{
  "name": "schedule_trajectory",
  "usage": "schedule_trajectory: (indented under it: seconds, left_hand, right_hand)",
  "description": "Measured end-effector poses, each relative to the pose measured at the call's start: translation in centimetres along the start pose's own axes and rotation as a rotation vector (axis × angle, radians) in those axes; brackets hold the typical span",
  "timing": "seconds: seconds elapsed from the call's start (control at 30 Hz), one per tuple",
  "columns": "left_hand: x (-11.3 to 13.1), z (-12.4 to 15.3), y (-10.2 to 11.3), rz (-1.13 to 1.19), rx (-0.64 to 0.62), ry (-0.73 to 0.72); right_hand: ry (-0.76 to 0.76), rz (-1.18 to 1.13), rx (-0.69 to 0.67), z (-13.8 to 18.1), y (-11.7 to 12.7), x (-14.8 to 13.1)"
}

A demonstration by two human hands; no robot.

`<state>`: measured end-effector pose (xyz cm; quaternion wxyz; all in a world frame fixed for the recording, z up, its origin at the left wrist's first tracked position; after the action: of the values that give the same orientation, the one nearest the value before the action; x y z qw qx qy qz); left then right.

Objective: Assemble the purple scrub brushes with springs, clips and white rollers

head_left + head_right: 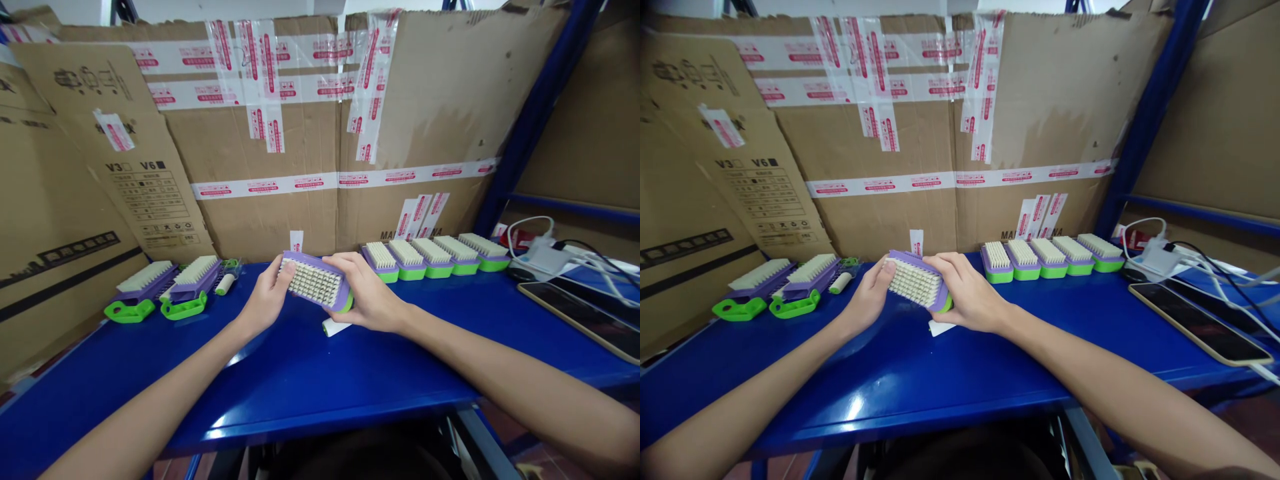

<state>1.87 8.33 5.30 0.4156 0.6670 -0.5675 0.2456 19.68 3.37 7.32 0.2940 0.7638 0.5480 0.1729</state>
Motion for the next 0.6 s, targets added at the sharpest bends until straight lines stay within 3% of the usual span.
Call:
schedule_trajectory:
  seconds: [0.6]
  left_hand:
    - [-0.18,0.36,-0.16,0.125,0.066,0.049]
  right_hand:
    - [-0.004,0.053,0.023,0.16,-0.19,0.0]
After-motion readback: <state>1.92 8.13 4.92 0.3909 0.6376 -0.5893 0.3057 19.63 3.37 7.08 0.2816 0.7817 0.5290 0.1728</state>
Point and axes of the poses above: each hand's wrist, its own z-axis away from the middle knuckle, its own y-axis out of the back of the hand, x = y × z, the point moved 10 cm from there along -z, towards the middle knuckle, and after that the axes turned 3 degrees about z, right-handed, at the moved point
